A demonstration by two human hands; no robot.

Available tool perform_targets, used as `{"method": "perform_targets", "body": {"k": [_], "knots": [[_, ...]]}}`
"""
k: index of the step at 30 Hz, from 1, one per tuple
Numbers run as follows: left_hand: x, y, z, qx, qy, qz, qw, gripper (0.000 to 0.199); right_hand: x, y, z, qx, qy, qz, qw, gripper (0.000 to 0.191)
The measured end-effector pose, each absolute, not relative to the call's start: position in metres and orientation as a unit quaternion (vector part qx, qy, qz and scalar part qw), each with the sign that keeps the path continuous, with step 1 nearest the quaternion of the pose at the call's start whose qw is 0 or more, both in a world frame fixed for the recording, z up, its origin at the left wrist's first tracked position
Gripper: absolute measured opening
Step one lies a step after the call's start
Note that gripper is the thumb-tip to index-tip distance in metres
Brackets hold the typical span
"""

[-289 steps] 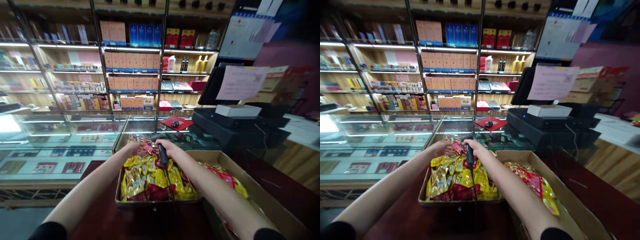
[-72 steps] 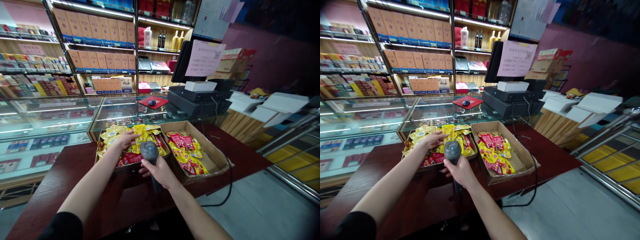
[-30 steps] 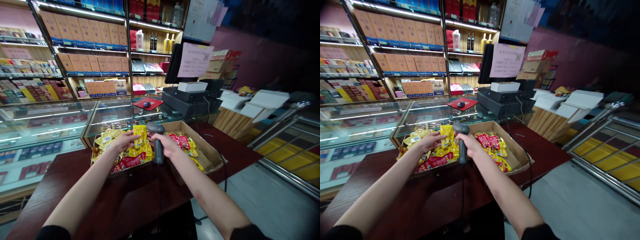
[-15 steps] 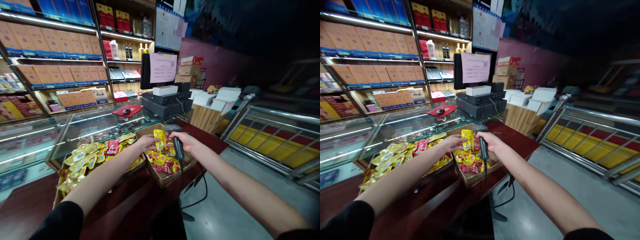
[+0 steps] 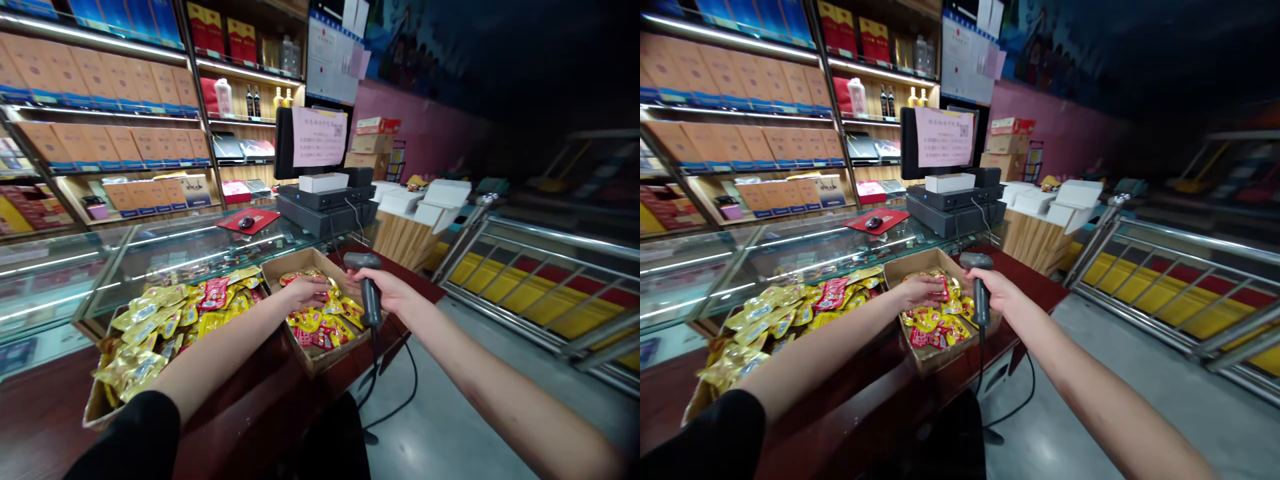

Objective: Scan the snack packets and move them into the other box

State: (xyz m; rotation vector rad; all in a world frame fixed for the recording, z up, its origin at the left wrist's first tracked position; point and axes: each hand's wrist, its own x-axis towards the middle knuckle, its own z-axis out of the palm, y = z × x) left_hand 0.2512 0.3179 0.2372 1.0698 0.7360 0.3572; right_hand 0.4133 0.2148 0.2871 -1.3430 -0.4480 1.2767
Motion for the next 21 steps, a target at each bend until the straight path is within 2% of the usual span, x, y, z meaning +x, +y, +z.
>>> {"method": "perform_targets", "body": {"k": [3, 6, 13, 15, 17, 19, 21], "knots": [[0.203, 0.327, 0.249, 0.494, 0.341, 0.204, 0.774, 0.034, 0.379, 0.233, 0.291, -0.534, -0.234, 0.582, 0.567, 0.020], [0.142, 0.334, 0.261, 0.498, 0.376, 0.245, 0.742, 0.040, 0.333, 0.253, 0.295, -0.494, -0.273, 0.621, 0.544, 0.020], [-0.008, 0.331, 0.281, 0.589, 0.444, 0.299, 0.606, 0.046, 0.203, 0.285, 0.285, -0.423, -0.336, 0.723, 0.432, 0.018], [-0.041, 0.324, 0.282, 0.641, 0.489, 0.311, 0.504, 0.043, 0.169, 0.288, 0.281, -0.415, -0.350, 0.739, 0.399, 0.018], [-0.068, 0.314, 0.282, 0.702, 0.544, 0.304, 0.345, 0.035, 0.140, 0.289, 0.277, -0.406, -0.365, 0.752, 0.370, 0.018], [-0.091, 0.302, 0.281, 0.739, 0.589, 0.270, 0.181, 0.027, 0.117, 0.288, 0.273, -0.398, -0.373, 0.763, 0.347, 0.015], [-0.108, 0.287, 0.277, 0.742, 0.625, 0.230, 0.075, 0.027, 0.100, 0.287, 0.268, -0.393, -0.373, 0.772, 0.332, 0.013]]}}
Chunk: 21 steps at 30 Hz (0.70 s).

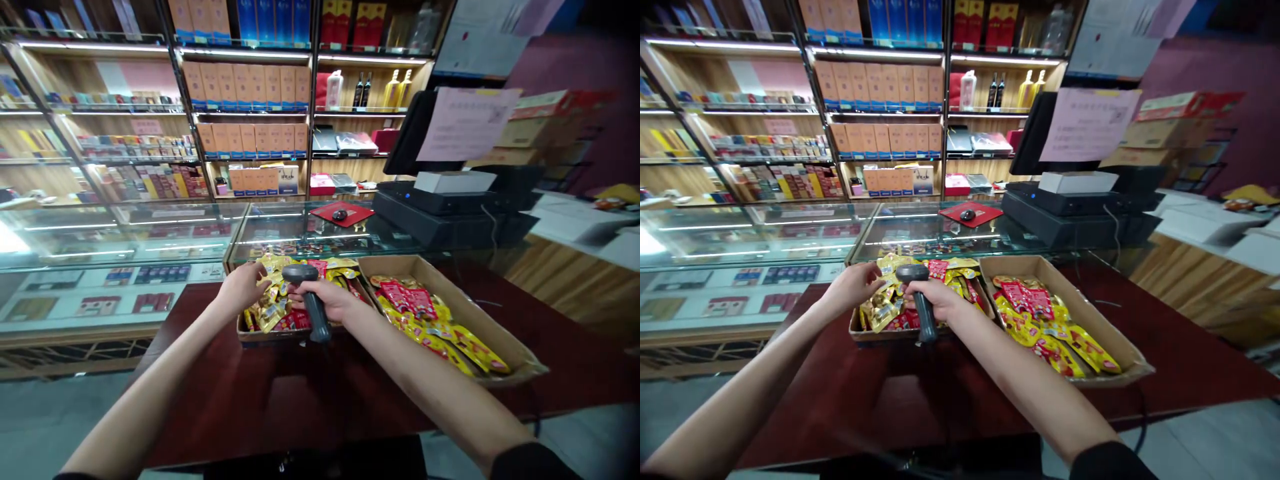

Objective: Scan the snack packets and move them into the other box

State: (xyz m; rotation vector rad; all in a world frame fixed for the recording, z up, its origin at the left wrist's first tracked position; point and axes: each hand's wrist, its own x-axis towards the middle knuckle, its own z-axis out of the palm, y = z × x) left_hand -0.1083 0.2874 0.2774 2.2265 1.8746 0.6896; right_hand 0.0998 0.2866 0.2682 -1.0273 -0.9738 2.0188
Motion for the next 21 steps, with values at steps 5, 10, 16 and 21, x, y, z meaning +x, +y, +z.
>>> {"method": "perform_targets", "body": {"k": [5, 10, 16, 21], "knots": [[-0.130, 0.266, 0.263, 0.742, 0.656, 0.136, 0.034, 0.044, 0.080, 0.287, 0.258, -0.408, -0.371, 0.774, 0.311, 0.012], [-0.131, 0.277, 0.253, 0.772, 0.625, 0.100, 0.064, 0.038, 0.079, 0.285, 0.259, -0.417, -0.393, 0.761, 0.303, 0.020], [-0.110, 0.297, 0.257, 0.794, 0.562, 0.190, 0.135, 0.054, 0.098, 0.281, 0.261, -0.433, -0.400, 0.745, 0.312, 0.020], [-0.062, 0.317, 0.245, 0.748, 0.485, 0.356, 0.279, 0.058, 0.131, 0.285, 0.263, -0.476, -0.365, 0.718, 0.354, 0.019]]}}
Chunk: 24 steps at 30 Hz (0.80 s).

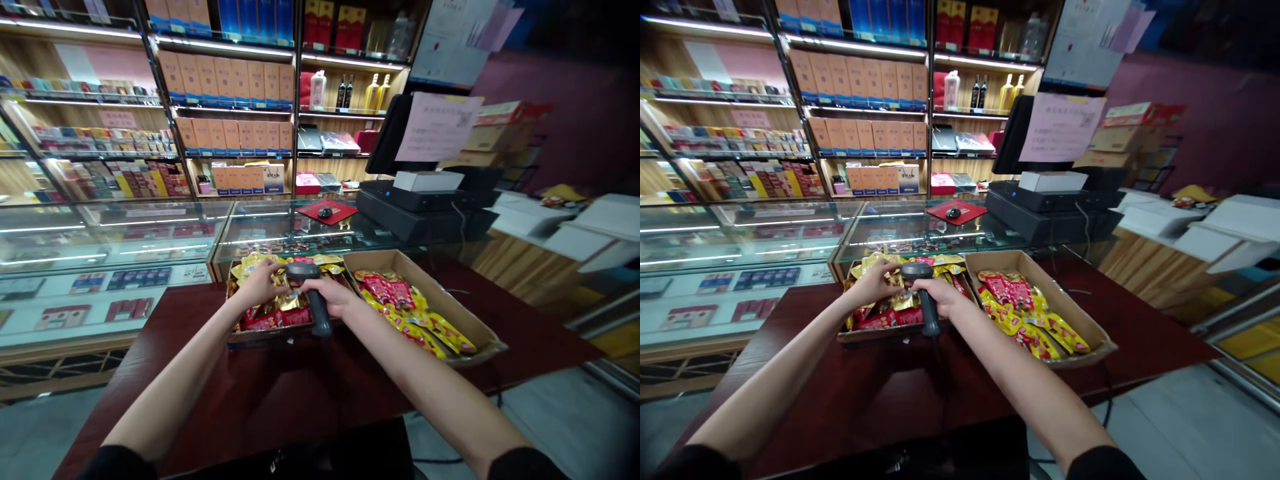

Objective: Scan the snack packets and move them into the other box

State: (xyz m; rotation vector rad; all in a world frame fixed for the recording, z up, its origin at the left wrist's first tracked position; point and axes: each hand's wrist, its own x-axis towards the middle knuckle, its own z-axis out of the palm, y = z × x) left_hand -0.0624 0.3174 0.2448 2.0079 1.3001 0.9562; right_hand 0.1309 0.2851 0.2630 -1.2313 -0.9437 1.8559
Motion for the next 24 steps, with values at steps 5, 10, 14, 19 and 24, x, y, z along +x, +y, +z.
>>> {"method": "perform_targets", "body": {"k": [5, 10, 14, 19, 24], "knots": [[-0.016, 0.338, 0.215, 0.550, 0.496, 0.481, 0.469, 0.079, 0.157, 0.297, 0.253, -0.457, -0.288, 0.726, 0.424, 0.020], [-0.009, 0.344, 0.204, 0.460, 0.449, 0.400, 0.653, 0.059, 0.162, 0.292, 0.246, -0.461, -0.266, 0.711, 0.459, 0.017], [-0.015, 0.343, 0.203, 0.448, 0.424, 0.398, 0.679, 0.048, 0.159, 0.273, 0.245, -0.482, -0.354, 0.628, 0.499, 0.019], [-0.016, 0.342, 0.201, 0.439, 0.444, 0.429, 0.652, 0.054, 0.153, 0.223, 0.242, -0.465, -0.399, 0.591, 0.524, 0.020], [-0.015, 0.343, 0.199, 0.436, 0.420, 0.422, 0.675, 0.054, 0.136, 0.177, 0.224, -0.480, -0.421, 0.591, 0.494, 0.031]]}}
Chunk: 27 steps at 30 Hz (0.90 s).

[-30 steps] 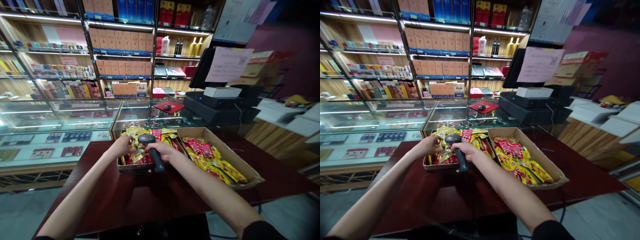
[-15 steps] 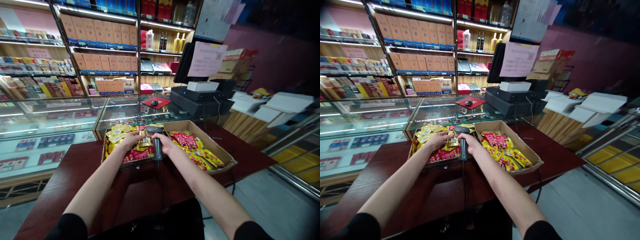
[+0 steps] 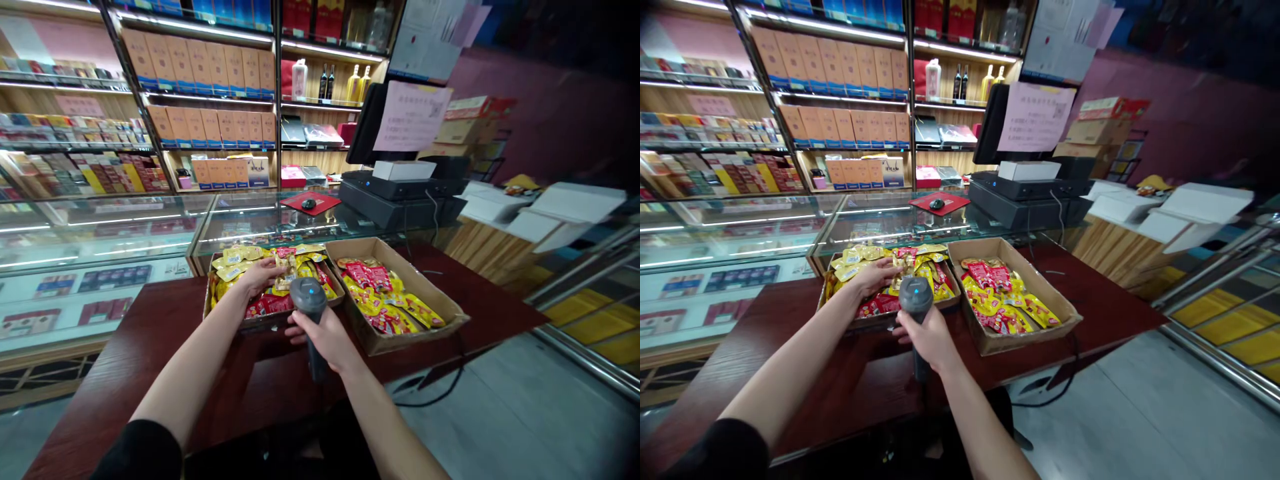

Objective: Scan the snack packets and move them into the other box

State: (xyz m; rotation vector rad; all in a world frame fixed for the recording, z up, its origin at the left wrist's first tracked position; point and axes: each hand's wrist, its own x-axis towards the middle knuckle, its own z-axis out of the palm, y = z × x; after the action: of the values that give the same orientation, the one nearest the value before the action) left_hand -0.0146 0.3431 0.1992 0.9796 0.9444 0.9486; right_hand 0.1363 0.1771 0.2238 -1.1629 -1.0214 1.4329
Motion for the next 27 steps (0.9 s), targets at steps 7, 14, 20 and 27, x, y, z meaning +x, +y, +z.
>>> {"method": "perform_targets", "body": {"k": [7, 14, 20, 27], "knots": [[-0.018, 0.344, 0.192, 0.442, 0.402, 0.429, 0.678, 0.053, 0.125, 0.164, 0.208, -0.483, -0.430, 0.594, 0.478, 0.036], [-0.019, 0.344, 0.190, 0.448, 0.408, 0.423, 0.674, 0.054, 0.128, 0.163, 0.207, -0.486, -0.441, 0.582, 0.481, 0.035], [-0.013, 0.334, 0.204, 0.436, 0.427, 0.424, 0.669, 0.044, 0.128, 0.160, 0.212, -0.484, -0.430, 0.591, 0.482, 0.036], [-0.016, 0.338, 0.199, 0.431, 0.420, 0.426, 0.676, 0.047, 0.129, 0.160, 0.218, -0.481, -0.421, 0.596, 0.486, 0.036]]}}
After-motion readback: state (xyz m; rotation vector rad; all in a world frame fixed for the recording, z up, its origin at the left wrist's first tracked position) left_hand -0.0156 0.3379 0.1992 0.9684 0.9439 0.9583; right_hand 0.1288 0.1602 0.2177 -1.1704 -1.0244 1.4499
